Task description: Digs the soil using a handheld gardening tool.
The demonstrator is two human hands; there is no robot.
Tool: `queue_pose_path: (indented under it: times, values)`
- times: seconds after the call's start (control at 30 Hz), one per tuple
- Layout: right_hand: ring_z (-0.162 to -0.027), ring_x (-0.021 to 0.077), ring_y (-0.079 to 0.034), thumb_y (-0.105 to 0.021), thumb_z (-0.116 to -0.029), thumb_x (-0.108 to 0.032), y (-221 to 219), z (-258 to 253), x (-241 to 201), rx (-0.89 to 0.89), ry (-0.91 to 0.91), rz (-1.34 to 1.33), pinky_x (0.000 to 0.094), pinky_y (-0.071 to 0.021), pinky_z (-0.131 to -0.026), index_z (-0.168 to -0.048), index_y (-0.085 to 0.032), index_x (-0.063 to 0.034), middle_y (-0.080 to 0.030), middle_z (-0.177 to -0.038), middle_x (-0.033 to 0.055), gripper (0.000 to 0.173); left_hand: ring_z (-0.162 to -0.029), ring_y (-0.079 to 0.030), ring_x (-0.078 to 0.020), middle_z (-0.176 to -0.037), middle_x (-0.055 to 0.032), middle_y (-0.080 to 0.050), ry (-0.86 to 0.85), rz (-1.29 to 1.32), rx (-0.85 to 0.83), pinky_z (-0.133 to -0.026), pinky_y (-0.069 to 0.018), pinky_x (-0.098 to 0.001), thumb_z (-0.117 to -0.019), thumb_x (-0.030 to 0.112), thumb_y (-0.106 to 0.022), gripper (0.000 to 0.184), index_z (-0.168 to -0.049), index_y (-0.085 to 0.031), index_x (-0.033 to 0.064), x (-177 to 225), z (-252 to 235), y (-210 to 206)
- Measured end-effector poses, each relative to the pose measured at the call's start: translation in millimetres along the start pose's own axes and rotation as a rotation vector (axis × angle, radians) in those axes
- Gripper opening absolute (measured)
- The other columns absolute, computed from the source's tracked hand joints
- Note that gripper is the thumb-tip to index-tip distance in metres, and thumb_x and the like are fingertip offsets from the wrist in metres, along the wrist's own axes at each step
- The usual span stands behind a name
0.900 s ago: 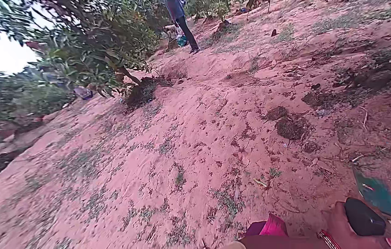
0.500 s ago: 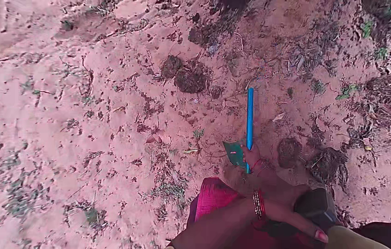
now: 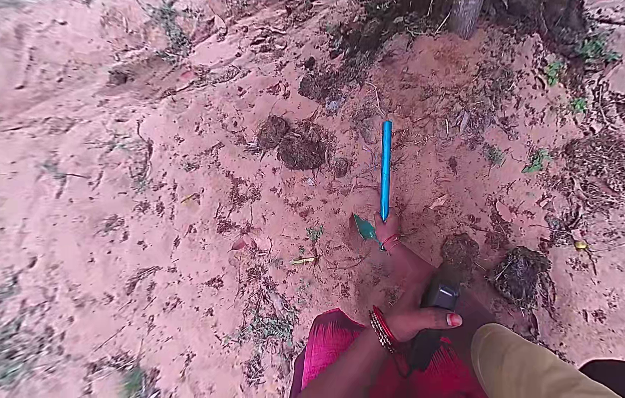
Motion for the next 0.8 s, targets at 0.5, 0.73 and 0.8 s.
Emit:
queue_pose_path:
  times: [0.5, 0.73, 0.8]
  values:
    - [-0.050, 0.0107, -0.049, -0.059, -0.1057, -0.018, 213.2, 92.1, -38.0, -0.078, -0.182, 0.014, 0.0261, -0.0475, -0.050, -0.124, -0.048, 0.0025, -0.050, -0.073, 0.0062, 0.029, -0.109, -0.060, -0.0293, -0.123, -0.0297, -0.060, 0.630, -0.518, -0.892, -0.097, -0.0492, -0.0449, -0.0843, 0.012, -0.076, 0.067, -0.138, -0.046, -0.0132, -83.3, 9.8, -73.7]
    - [-0.079, 0.0263, -0.061, -0.057, -0.1050, -0.018, 222.4, 188.3, 115.2, -0.140, -0.515, 0.262, 0.0439, -0.0524, -0.075, -0.138, -0.046, 0.0058, -0.059, -0.101, 0.0193, 0.042, -0.113, -0.061, -0.0423, -0.119, -0.0339, -0.063, 0.740, -0.828, -1.384, -0.097, -0.0448, -0.0581, -0.0934, 0.012, -0.073, 0.048, -0.130, -0.055, -0.0128, -115.7, 41.0, -116.6]
    - [-0.096, 0.0359, -0.064, -0.057, -0.1037, -0.017, 217.2, 187.0, 160.5, -0.060, -0.482, 0.290, 0.0516, -0.0503, -0.088, -0.138, -0.047, 0.0080, -0.063, -0.109, 0.0266, 0.044, -0.120, -0.060, -0.0403, -0.126, -0.0319, -0.062, 0.777, -0.878, -1.418, -0.103, -0.0426, -0.0575, -0.0955, 0.011, -0.070, 0.049, -0.137, -0.055, -0.0095, -113.1, 37.3, -120.2]
Point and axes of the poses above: each hand's wrist, its own z-axis away from the middle knuckle, its own y-axis out of the back of the hand, x = y × z, the point moved 10 cm from there along -z, towards the middle knuckle
